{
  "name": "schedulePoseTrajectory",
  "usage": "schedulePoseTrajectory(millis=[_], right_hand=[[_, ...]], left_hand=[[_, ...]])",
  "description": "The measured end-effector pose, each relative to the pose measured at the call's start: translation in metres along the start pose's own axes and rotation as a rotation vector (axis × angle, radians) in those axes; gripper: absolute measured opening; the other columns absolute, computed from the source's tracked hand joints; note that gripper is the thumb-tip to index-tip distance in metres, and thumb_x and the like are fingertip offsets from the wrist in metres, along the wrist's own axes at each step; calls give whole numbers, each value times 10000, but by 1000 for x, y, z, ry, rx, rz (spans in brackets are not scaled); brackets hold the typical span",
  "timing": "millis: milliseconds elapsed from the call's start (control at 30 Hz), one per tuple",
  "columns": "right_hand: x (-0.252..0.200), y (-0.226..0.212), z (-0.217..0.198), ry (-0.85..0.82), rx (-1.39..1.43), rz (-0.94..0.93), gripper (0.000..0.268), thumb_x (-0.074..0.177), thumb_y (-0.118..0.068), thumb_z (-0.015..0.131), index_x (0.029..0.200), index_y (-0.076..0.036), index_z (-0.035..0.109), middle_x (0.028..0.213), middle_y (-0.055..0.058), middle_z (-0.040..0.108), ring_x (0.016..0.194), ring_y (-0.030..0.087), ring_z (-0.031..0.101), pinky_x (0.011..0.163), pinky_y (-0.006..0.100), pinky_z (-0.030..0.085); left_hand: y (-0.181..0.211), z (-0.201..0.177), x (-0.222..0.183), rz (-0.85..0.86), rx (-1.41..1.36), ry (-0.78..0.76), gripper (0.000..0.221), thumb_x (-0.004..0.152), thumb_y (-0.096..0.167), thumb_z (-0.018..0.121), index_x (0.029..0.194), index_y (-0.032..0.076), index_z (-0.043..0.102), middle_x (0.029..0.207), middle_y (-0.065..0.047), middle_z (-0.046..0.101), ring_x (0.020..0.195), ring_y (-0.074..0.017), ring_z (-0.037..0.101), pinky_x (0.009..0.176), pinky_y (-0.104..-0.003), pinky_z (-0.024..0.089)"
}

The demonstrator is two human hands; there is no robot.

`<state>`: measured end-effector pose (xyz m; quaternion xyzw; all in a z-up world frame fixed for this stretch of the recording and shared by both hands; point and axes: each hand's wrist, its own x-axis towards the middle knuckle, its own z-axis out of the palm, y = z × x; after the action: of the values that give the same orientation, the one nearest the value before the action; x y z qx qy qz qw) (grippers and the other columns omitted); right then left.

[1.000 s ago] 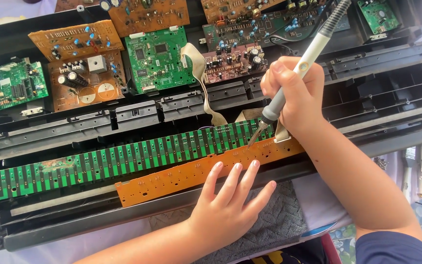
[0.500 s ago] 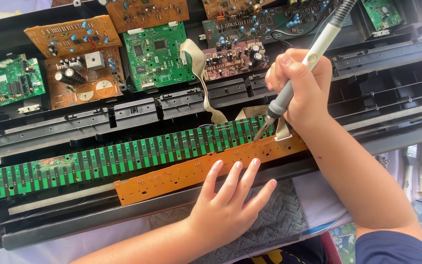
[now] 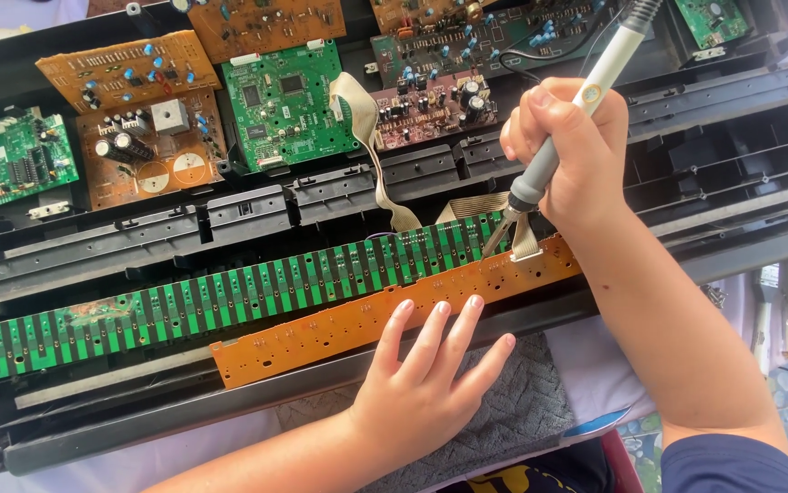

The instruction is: Soldering components or joints on a printed circuit board inside an electronic instrument.

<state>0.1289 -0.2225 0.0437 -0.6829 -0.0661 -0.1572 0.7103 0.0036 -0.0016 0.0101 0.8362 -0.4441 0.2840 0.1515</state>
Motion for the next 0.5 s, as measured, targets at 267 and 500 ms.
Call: schedulePoseTrajectory(millis=[267, 500], right_hand=[[2, 0, -4, 8, 5, 1, 406, 985, -165, 490, 612, -103, 343, 553, 3, 278, 524, 139, 317, 621, 302, 381], [5, -1, -9, 8, 1, 28, 407, 969, -156, 495, 605, -117, 316, 561, -9, 264, 519, 130, 311, 617, 299, 374]], left_hand=[[0, 0, 1, 3, 7, -6, 348, 979, 233, 486, 1287, 264, 646, 1305, -106, 717, 1114, -241, 656, 1012, -505, 514], [-1, 0, 1, 6, 11, -21, 369, 968, 223, 476, 1294, 268, 642, 1317, -102, 712, 1121, -236, 657, 1014, -498, 509]])
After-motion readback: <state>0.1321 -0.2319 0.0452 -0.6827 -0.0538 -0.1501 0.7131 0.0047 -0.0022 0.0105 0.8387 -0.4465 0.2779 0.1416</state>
